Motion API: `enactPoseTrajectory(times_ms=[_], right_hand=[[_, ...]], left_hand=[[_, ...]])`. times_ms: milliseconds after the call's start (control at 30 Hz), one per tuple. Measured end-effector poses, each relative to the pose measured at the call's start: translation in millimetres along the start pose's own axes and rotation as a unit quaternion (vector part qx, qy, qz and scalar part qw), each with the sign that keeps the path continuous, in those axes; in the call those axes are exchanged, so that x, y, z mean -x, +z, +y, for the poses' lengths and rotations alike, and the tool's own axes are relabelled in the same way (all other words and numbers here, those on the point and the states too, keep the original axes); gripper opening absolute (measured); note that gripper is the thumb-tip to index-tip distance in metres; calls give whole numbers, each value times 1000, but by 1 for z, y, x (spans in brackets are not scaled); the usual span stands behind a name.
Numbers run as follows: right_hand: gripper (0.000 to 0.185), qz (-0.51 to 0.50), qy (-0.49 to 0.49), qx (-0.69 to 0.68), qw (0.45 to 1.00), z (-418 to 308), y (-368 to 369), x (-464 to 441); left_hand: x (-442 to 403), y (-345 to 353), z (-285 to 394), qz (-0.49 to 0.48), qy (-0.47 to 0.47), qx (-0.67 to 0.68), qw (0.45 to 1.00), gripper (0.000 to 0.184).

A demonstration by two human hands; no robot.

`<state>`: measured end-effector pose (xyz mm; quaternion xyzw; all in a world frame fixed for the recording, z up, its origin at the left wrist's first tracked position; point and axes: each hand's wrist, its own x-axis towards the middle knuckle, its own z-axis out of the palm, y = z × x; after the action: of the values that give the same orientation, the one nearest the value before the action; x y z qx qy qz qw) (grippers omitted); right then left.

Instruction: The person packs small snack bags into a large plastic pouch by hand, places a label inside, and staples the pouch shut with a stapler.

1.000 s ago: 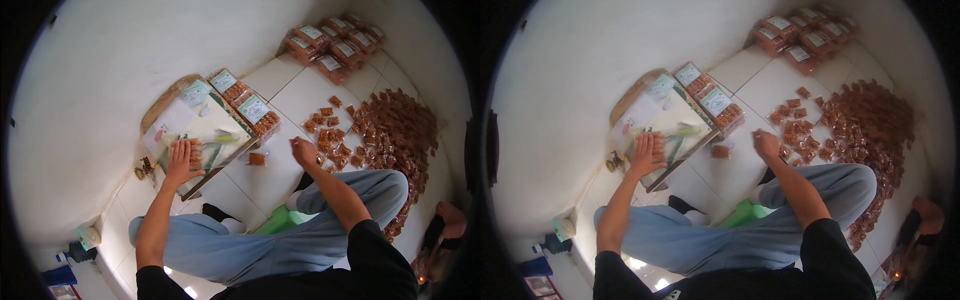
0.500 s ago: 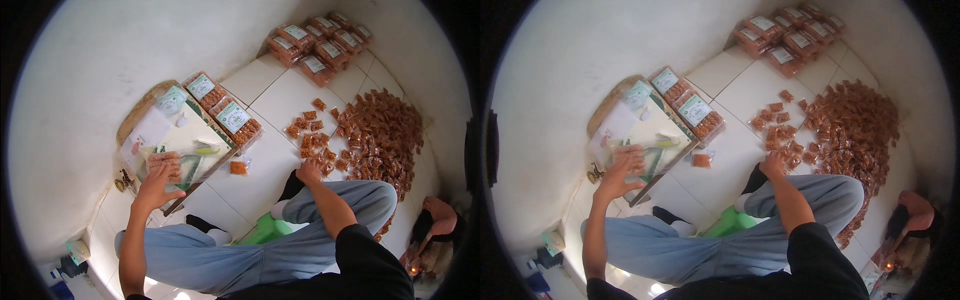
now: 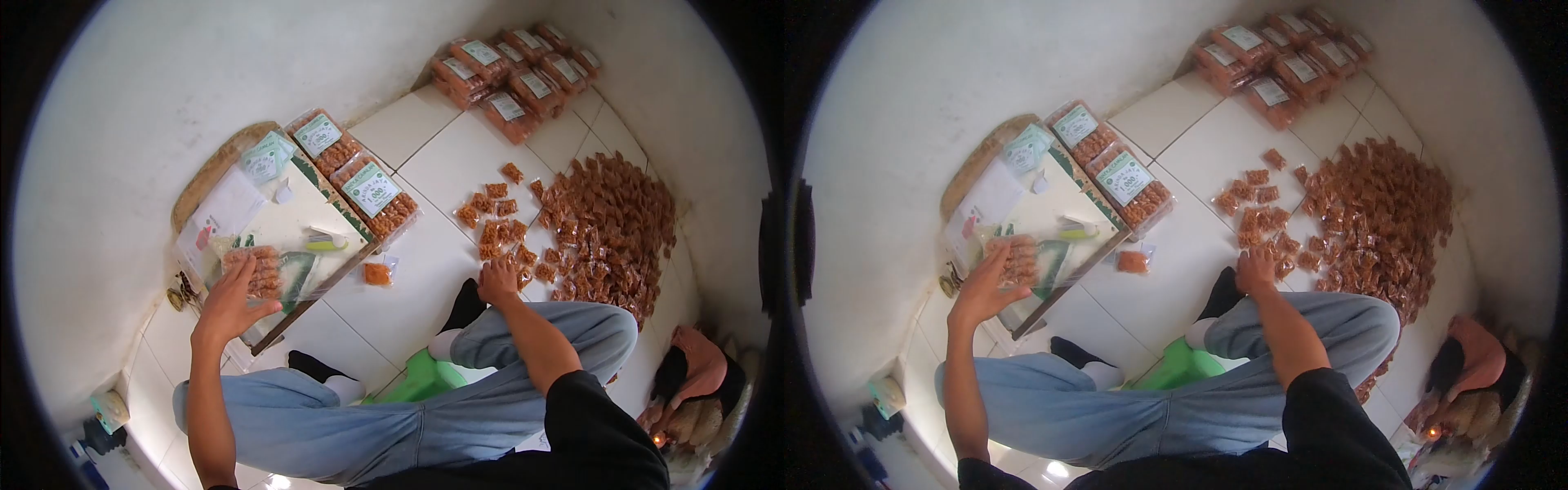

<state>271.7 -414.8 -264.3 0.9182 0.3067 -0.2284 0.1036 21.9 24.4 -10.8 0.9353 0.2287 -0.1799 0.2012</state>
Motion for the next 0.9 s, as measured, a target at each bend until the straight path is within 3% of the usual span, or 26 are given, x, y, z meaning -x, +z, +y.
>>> enactPoseTrajectory(times_ms=[67,100,167,200,400,733,900], right_hand=[[47,127,47,12,991,4,3,-9],[47,128,46,13,991,7,4,-16],[63,220,49,89,970,19,11,-31],[74,170,41,60,983,23,6,-35],[70,74,-47,16,996,44,-2,-39],[58,188,-88,109,972,41,5,-46],[59,35,-92,-39,994,26,-28,-57]], left_hand=[[3,-2,2,4,-2,-1,1000,100],[5,-3,2,8,-4,-4,1000,100],[8,-3,1,10,-7,-9,1000,99],[9,-4,0,13,-10,-14,1000,98],[18,-4,-2,8,-33,-27,999,98],[18,-4,-1,16,-37,-24,999,97],[18,-5,-1,15,-38,-23,999,97]])
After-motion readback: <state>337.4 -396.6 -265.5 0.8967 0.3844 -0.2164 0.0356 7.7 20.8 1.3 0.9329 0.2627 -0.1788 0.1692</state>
